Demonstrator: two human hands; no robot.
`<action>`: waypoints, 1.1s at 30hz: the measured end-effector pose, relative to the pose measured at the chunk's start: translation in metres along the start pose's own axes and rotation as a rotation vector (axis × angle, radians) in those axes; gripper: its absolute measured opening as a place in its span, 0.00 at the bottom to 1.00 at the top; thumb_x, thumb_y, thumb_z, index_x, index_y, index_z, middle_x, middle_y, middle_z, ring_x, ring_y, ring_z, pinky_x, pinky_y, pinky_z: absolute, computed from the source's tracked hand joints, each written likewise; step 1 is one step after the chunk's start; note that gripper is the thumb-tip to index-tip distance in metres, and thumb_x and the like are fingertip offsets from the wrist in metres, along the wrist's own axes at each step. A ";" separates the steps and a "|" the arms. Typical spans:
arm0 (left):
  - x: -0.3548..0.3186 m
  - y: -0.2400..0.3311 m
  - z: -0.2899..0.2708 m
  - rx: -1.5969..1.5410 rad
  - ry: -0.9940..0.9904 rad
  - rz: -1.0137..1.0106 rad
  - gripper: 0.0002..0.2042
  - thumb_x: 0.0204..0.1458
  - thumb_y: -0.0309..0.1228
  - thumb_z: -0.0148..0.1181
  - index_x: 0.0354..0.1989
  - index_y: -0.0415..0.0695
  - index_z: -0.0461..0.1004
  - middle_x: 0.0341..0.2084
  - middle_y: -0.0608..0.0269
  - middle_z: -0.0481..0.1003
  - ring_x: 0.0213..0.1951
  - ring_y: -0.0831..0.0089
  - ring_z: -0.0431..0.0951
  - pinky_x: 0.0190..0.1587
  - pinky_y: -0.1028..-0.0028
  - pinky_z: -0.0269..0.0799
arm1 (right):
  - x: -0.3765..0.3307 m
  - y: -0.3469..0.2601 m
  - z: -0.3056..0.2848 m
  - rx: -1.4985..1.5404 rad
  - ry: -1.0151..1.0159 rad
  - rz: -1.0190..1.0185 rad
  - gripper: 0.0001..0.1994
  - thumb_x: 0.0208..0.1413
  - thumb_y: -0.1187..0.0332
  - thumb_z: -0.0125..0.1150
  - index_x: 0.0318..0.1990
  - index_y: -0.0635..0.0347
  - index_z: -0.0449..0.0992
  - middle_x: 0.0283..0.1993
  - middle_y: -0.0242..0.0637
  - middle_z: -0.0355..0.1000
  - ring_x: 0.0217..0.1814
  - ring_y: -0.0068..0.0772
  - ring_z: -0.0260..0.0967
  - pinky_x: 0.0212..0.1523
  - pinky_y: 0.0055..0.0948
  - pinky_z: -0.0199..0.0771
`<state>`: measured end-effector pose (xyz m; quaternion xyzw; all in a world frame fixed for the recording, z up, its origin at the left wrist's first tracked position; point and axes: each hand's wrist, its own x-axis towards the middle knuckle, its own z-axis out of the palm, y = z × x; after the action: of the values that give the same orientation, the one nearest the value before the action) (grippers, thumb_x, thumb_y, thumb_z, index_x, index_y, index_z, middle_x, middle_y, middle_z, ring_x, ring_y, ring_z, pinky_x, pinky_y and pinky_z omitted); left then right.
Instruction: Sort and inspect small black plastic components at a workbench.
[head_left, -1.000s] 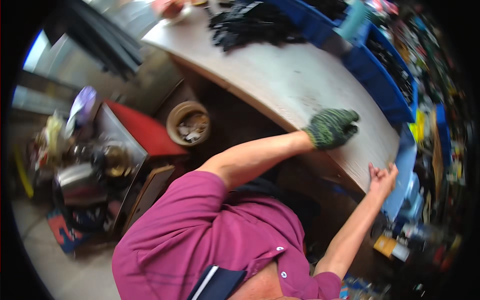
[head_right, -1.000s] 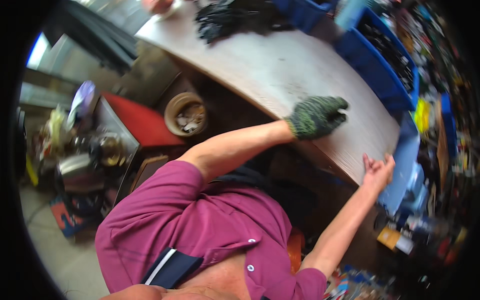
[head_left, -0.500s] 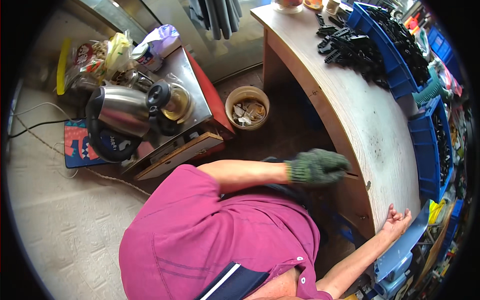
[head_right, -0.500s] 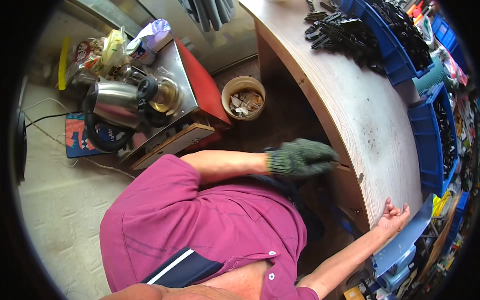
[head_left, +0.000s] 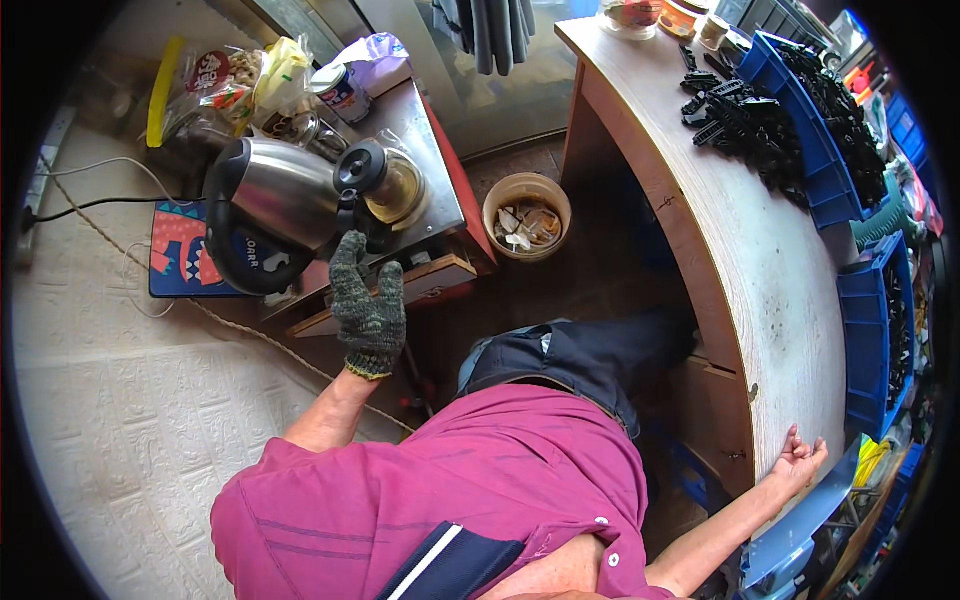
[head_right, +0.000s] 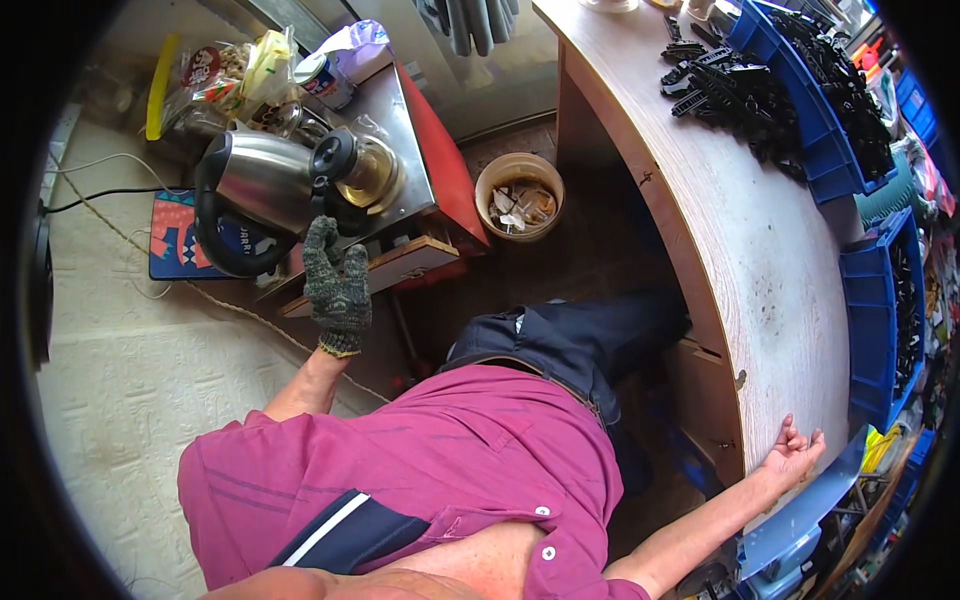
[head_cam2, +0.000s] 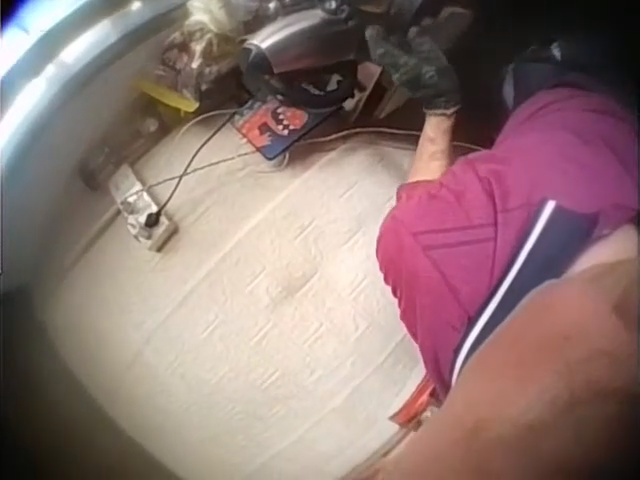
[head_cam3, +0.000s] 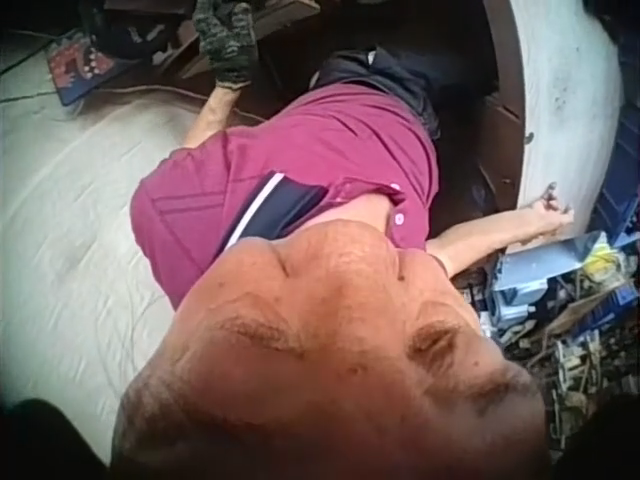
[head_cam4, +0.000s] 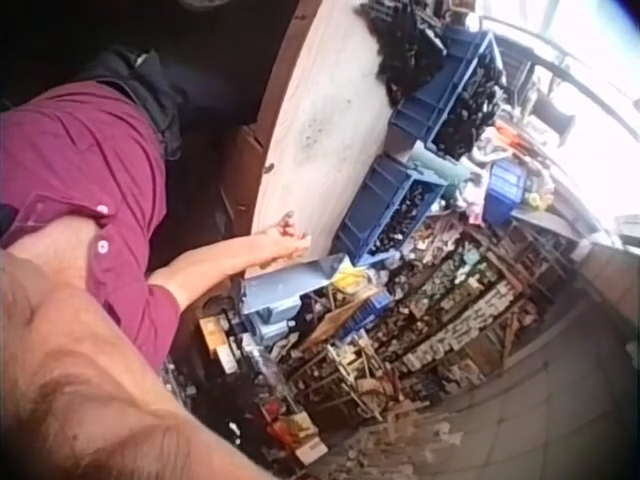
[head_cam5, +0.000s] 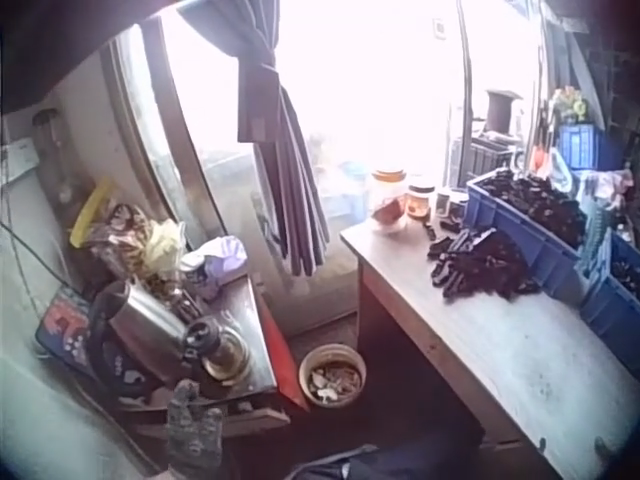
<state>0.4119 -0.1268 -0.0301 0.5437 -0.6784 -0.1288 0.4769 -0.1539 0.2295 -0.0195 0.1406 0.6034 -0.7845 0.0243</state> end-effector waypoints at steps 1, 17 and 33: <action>0.000 -0.007 0.000 0.032 0.049 0.002 0.28 0.53 0.21 0.64 0.63 0.37 0.63 0.53 0.51 0.72 0.54 0.60 0.74 0.58 0.64 0.68 | 0.001 0.001 -0.001 0.001 -0.002 0.001 0.13 0.55 0.67 0.62 0.40 0.70 0.69 0.12 0.37 0.57 0.16 0.33 0.65 0.46 0.50 0.83; 0.056 -0.027 -0.012 0.002 -0.051 -0.359 0.17 0.54 0.32 0.66 0.49 0.38 0.74 0.38 0.59 0.78 0.40 0.70 0.77 0.48 0.68 0.72 | 0.003 0.004 -0.010 0.072 -0.044 -0.004 0.13 0.56 0.70 0.59 0.42 0.72 0.69 0.12 0.38 0.56 0.18 0.36 0.66 0.50 0.55 0.82; 0.029 -0.015 0.010 -0.449 -0.249 -0.238 0.09 0.52 0.21 0.66 0.42 0.39 0.77 0.31 0.67 0.78 0.33 0.78 0.78 0.39 0.75 0.75 | -0.012 0.004 -0.002 0.055 -0.032 -0.037 0.11 0.57 0.69 0.58 0.40 0.71 0.69 0.10 0.36 0.55 0.17 0.35 0.65 0.51 0.54 0.81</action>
<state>0.4145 -0.1614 -0.0312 0.4803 -0.6178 -0.3964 0.4801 -0.1411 0.2283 -0.0207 0.1173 0.5839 -0.8032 0.0155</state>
